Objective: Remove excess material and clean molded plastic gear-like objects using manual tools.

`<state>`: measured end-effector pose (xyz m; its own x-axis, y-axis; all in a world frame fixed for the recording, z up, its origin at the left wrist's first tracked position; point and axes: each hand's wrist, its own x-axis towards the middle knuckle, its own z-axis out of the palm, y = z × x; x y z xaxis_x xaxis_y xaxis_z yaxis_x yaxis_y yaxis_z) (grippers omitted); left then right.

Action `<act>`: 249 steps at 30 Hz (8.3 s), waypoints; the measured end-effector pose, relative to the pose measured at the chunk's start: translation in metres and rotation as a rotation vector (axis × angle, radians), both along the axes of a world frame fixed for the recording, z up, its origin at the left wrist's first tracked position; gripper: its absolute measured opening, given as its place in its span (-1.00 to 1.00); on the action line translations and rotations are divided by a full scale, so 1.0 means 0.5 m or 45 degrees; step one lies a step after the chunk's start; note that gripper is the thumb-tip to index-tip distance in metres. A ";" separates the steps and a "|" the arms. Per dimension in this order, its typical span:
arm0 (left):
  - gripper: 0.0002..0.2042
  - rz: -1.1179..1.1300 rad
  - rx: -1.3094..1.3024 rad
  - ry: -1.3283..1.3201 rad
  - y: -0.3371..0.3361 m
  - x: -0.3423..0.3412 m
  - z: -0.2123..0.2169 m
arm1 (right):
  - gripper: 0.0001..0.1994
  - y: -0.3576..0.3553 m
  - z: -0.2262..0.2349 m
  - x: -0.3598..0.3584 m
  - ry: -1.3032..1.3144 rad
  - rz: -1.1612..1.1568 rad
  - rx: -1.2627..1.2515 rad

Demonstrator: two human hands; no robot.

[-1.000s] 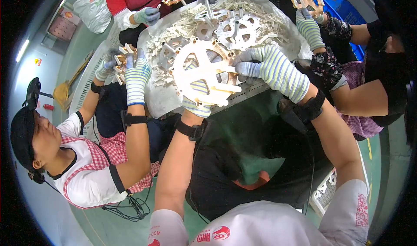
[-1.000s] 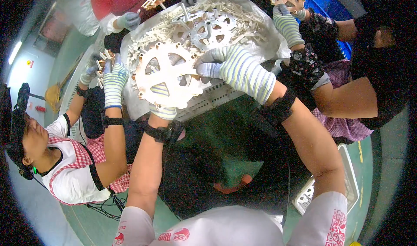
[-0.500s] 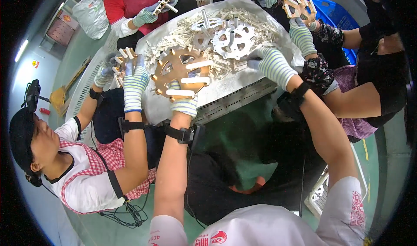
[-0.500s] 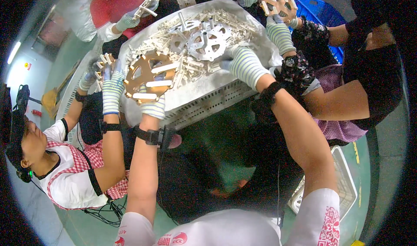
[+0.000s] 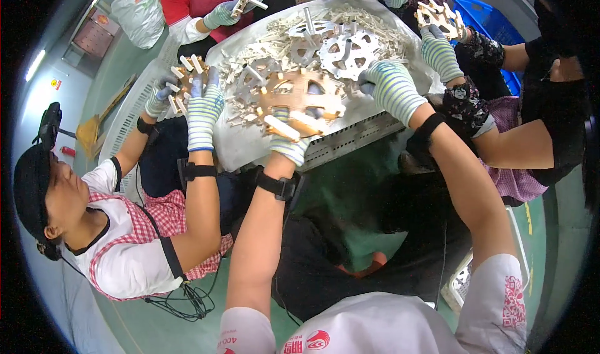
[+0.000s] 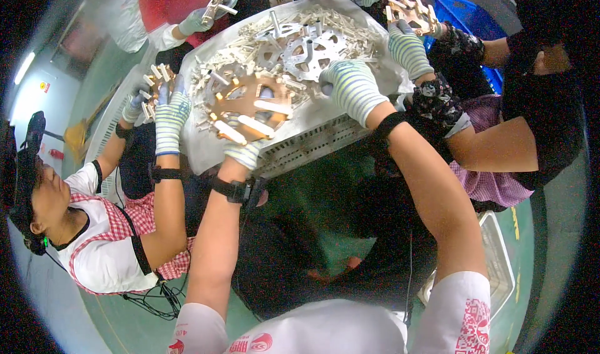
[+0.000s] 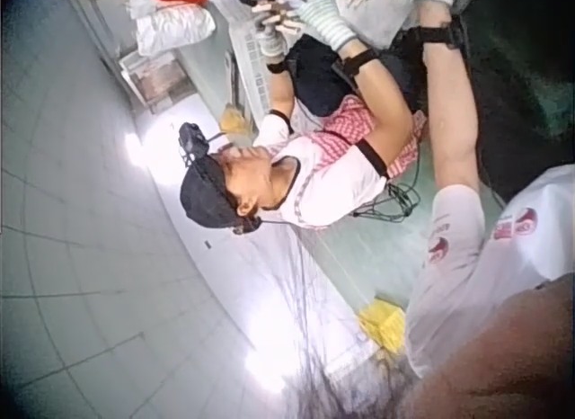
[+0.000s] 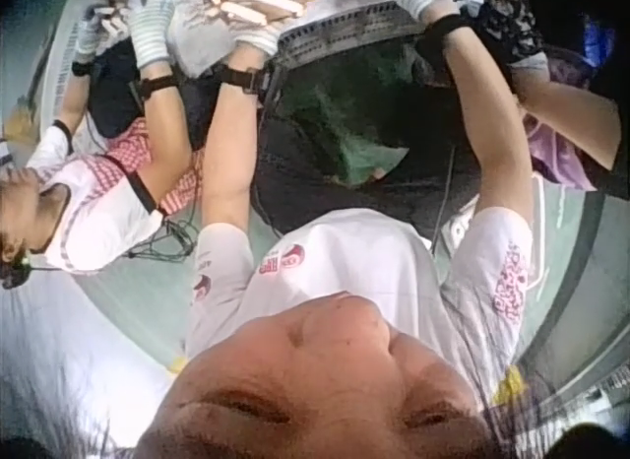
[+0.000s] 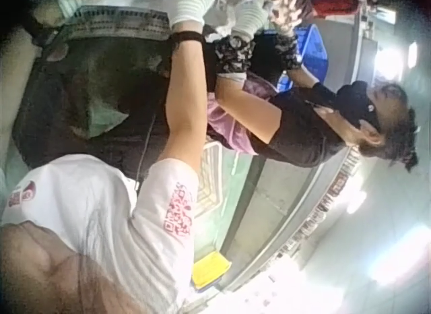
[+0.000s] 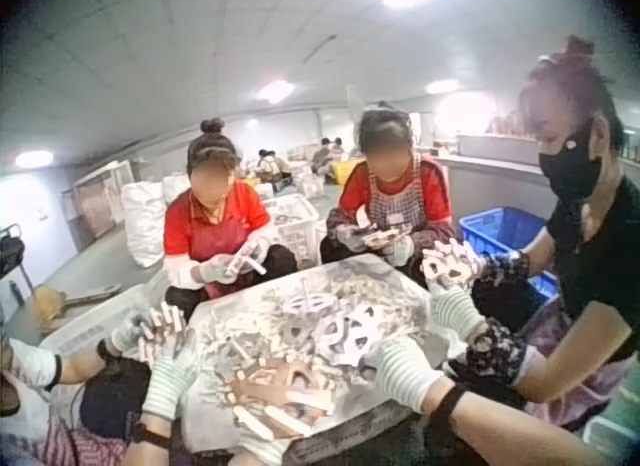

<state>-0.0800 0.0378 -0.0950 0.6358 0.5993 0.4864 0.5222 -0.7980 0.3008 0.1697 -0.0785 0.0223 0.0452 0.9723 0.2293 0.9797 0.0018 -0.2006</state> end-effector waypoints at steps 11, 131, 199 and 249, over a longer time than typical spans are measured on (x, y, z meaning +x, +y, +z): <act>-0.40 -0.368 -0.646 -0.521 -0.067 0.025 0.041 | -0.75 -0.037 0.060 -0.063 0.652 0.098 0.304; -0.46 -0.141 -0.024 -0.293 -0.082 0.055 0.111 | -0.80 -0.056 0.055 -0.054 0.222 0.210 0.199; -0.50 -0.191 -0.372 -0.518 -0.110 -0.023 0.086 | -0.66 -0.124 0.111 -0.116 1.910 0.147 -0.385; -0.62 -0.143 -0.042 -0.333 -0.087 0.052 0.144 | -0.89 0.045 0.030 0.040 0.028 -0.120 0.396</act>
